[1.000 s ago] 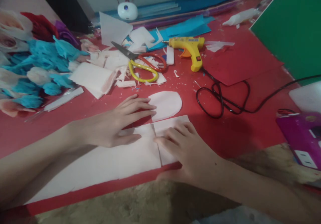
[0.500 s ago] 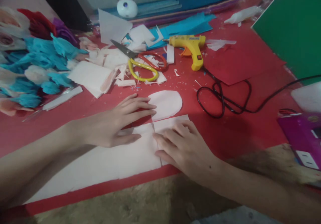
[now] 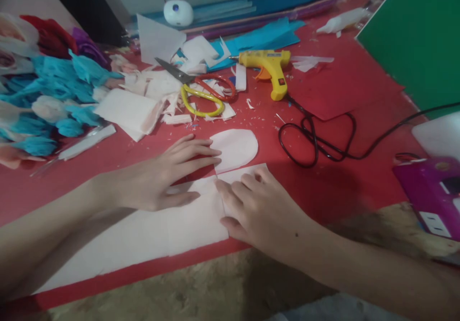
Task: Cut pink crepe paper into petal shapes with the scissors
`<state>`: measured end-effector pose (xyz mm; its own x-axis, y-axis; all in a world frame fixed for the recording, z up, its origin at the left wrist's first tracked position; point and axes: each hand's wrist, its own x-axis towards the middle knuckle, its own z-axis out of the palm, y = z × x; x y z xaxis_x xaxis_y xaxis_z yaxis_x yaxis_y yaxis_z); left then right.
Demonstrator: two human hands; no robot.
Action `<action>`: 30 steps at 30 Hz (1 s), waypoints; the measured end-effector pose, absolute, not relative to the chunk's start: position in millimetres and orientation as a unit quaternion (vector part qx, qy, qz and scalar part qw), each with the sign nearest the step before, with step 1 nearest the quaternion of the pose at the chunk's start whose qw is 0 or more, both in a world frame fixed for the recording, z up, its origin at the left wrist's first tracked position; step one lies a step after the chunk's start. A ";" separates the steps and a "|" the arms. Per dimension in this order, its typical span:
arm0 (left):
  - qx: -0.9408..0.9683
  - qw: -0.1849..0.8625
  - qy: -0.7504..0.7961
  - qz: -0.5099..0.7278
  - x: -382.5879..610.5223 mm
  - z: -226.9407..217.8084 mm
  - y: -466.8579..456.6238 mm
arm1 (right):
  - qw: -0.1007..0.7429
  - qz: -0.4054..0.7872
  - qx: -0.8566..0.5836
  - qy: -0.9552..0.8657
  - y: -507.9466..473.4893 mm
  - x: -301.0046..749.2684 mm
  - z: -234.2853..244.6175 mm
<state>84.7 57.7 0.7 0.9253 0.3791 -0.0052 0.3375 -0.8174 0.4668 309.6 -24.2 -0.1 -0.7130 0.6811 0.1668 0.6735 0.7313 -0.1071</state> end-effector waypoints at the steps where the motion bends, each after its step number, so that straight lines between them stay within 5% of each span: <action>1: 0.952 0.237 0.189 0.042 84.6 0.6 57.6 | 0.093 0.023 -0.366 -0.926 -23.7 309.1 0.5; 8: 0.952 0.236 0.188 0.049 85.0 0.7 57.2 | 0.056 0.049 -0.386 -0.919 -19.0 303.6 2.2; 15: 0.949 0.249 0.189 0.045 85.2 2.2 57.9 | 0.182 0.007 -0.435 -0.882 3.5 321.8 4.5; 30: 0.909 0.348 0.225 0.050 85.3 10.3 58.5 | 0.235 0.052 -0.342 -0.908 36.5 341.7 -14.1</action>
<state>85.3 58.5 10.3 0.8934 0.4446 -0.0652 0.3744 -0.6561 0.6552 341.7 36.5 -14.1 -0.6554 0.6454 0.3922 0.5968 0.7609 -0.2548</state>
